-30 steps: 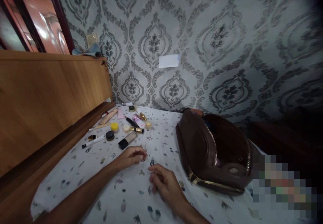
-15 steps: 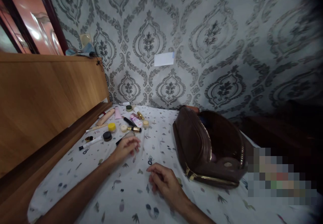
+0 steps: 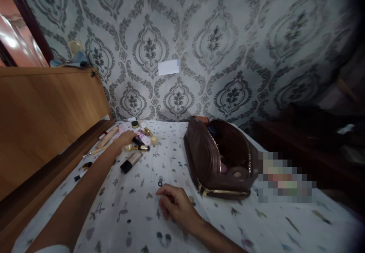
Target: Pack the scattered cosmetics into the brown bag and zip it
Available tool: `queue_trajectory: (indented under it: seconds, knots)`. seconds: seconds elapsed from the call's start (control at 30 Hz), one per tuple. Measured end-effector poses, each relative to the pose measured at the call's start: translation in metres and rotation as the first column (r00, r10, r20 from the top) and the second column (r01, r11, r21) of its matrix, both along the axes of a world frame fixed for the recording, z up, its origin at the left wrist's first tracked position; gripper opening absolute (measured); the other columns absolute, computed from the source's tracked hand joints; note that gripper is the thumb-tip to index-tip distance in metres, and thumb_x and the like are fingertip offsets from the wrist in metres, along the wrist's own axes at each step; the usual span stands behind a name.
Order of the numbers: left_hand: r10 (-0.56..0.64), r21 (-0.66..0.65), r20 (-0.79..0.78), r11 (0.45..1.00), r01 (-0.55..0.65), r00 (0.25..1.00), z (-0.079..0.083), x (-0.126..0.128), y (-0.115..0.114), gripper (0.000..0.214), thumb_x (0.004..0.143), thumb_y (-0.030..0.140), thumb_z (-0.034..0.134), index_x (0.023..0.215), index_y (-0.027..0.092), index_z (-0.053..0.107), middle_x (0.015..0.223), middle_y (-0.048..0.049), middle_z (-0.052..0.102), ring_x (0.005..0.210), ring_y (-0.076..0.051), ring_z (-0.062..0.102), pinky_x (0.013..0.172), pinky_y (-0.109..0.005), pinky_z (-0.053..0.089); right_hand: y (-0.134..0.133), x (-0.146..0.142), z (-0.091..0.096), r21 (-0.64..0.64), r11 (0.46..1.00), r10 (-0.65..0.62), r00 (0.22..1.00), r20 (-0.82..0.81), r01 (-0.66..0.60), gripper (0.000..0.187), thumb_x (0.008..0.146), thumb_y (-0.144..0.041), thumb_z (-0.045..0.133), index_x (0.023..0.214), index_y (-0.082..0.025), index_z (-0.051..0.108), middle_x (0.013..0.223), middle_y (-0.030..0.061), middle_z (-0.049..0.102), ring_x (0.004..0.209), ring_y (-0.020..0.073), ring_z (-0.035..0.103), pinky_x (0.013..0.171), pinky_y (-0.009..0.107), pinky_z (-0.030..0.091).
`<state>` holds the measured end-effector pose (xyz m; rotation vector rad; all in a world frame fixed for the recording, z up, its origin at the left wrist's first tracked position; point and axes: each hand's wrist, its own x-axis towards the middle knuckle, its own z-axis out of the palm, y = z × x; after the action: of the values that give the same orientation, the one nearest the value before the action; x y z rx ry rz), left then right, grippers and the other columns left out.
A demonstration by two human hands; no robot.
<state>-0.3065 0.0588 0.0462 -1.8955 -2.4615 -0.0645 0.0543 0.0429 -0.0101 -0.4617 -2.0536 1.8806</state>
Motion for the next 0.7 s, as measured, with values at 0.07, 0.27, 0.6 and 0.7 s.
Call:
queue_trajectory:
  seconds: [0.07, 0.27, 0.6, 0.7]
  knots:
    - [0.023, -0.031, -0.010, 0.999, -0.023, 1.000, 0.004, -0.005, 0.000, 0.023, 0.076, 0.005, 0.055, 0.088, 0.017, 0.069, 0.091, -0.0103, 0.071, 0.093, -0.024, 0.063, 0.085, -0.035, 0.046, 0.000, 0.001, -0.001, -0.001, 1.000, 0.002, 1.000, -0.010, -0.002, 0.021, 0.078, -0.035, 0.050, 0.088, -0.018, 0.058, 0.064, -0.0039, 0.054, 0.048, 0.0086, 0.051, 0.046, 0.020, 0.035]
    - [0.022, 0.022, 0.021, 0.999, -0.023, 1.000, 0.035, -0.006, -0.020, 0.020, 0.073, 0.011, 0.060, 0.091, 0.018, 0.067, 0.091, -0.0105, 0.071, 0.090, -0.028, 0.064, 0.080, -0.035, 0.046, 0.002, 0.001, -0.004, -0.001, 1.000, 0.009, 1.000, -0.029, -0.009, 0.017, 0.078, -0.031, 0.051, 0.087, -0.018, 0.059, 0.062, -0.0051, 0.053, 0.048, 0.0087, 0.051, 0.047, 0.019, 0.036]
    - [-0.231, 0.336, 0.549, 0.941, 0.040, 0.803, 0.102, 0.076, -0.015, 0.057, 0.078, 0.055, 0.060, 0.119, 0.016, 0.059, 0.072, 0.0000, 0.060, 0.059, -0.016, 0.055, 0.046, -0.022, 0.041, -0.002, 0.001, -0.007, -0.021, 1.000, -0.014, 0.999, -0.030, 0.014, 0.018, 0.076, -0.012, 0.050, 0.087, -0.016, 0.064, 0.061, -0.0061, 0.056, 0.044, 0.0063, 0.051, 0.045, 0.015, 0.037]
    - [-0.323, 0.334, 0.590, 0.932, 0.140, 0.740, 0.129, 0.125, -0.002, 0.053, 0.079, 0.052, 0.061, 0.118, 0.017, 0.060, 0.072, 0.0006, 0.059, 0.056, -0.012, 0.051, 0.048, -0.021, 0.040, -0.001, 0.000, -0.009, -0.018, 1.000, -0.025, 0.999, -0.029, 0.025, 0.023, 0.074, -0.008, 0.049, 0.087, -0.016, 0.066, 0.056, -0.0074, 0.053, 0.043, 0.0060, 0.050, 0.045, 0.014, 0.037]
